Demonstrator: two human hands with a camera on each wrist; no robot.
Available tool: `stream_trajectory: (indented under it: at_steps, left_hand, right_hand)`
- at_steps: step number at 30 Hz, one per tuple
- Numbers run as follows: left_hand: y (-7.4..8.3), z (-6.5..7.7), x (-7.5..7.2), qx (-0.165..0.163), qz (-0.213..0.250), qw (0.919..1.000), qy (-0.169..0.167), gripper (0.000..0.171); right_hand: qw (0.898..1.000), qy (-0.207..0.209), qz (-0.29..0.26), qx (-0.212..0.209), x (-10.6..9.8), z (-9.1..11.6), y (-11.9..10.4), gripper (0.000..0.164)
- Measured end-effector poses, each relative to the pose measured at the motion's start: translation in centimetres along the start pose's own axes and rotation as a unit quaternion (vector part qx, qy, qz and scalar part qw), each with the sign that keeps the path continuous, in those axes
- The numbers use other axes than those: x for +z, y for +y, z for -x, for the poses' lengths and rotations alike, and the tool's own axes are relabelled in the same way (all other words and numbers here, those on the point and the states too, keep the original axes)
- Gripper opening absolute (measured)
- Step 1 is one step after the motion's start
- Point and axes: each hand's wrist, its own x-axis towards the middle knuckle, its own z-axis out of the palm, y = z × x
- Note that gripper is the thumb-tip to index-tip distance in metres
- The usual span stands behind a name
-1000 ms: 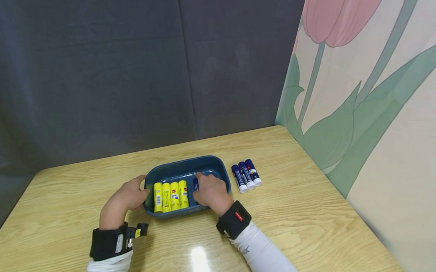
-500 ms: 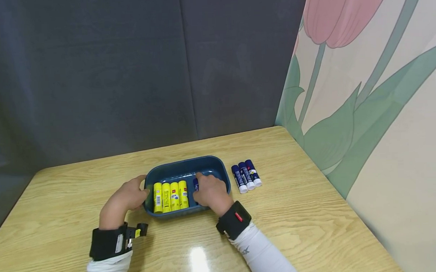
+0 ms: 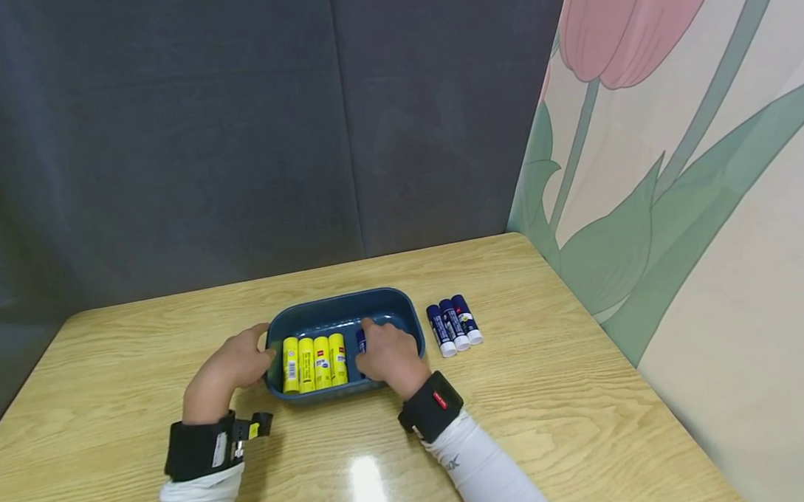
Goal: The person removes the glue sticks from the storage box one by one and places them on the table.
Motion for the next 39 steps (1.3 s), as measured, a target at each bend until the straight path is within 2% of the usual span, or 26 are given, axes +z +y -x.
stream_trajectory:
  at_steps: [17, 39]
  left_hand:
    - [-0.19, -0.09, 0.11, -0.002, 0.011, 0.9999, -0.003, 0.063]
    - [-0.2, -0.27, 0.13, -0.003, 0.0, 1.0, -0.001, 0.062]
  right_hand:
    - [1.0, -0.007, -0.01, 0.001, -0.11, 0.06, -0.1, 0.056]
    - [0.999, -0.027, -0.031, 0.017, -0.08, -0.09, -0.12, 0.058]
